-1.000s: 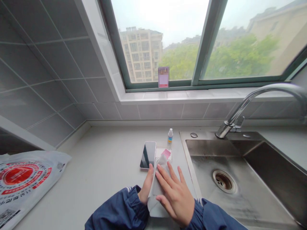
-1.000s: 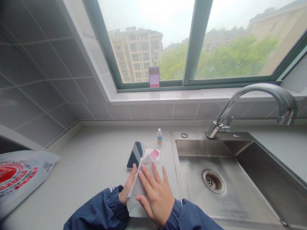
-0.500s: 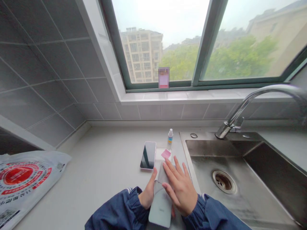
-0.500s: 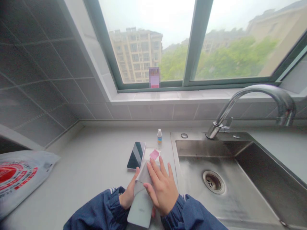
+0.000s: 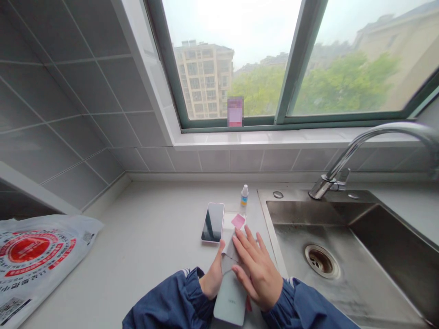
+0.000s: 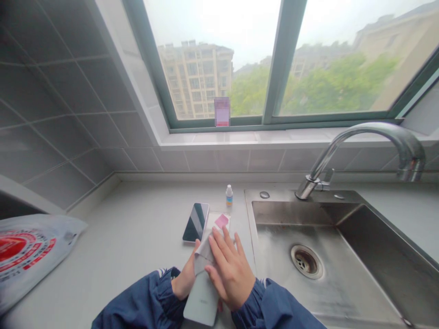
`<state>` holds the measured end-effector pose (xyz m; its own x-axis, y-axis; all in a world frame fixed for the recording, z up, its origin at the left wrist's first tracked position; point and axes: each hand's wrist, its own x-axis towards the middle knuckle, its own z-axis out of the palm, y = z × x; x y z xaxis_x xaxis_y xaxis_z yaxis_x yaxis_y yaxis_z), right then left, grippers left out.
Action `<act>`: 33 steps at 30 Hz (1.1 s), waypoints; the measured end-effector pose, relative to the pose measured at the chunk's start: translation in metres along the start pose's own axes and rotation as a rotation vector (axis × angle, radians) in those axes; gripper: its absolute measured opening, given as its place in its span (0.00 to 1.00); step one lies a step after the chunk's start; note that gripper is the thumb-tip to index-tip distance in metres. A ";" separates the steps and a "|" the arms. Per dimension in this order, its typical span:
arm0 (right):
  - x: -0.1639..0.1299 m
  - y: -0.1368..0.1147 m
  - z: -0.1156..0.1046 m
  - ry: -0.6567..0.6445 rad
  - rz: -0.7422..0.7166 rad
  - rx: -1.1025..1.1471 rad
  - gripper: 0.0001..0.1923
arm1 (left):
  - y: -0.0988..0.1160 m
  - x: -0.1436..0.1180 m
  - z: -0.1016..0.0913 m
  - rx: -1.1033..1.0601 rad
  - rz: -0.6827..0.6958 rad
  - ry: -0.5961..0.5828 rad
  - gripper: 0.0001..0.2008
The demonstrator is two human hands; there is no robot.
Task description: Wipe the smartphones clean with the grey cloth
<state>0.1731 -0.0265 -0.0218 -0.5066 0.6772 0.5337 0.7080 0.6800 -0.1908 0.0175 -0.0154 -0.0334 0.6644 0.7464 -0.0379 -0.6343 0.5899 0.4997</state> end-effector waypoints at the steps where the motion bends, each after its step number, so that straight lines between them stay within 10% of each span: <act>1: 0.000 -0.001 0.000 -0.005 -0.021 0.013 0.31 | -0.001 0.002 0.000 -0.012 0.058 -0.010 0.28; 33: 0.001 -0.004 0.000 -0.163 -0.058 -0.008 0.31 | 0.004 0.001 0.000 -0.098 0.012 0.054 0.33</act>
<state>0.1700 -0.0291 -0.0205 -0.6195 0.6740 0.4023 0.6787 0.7174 -0.1568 0.0158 -0.0129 -0.0314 0.6358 0.7677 -0.0806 -0.6794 0.6061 0.4137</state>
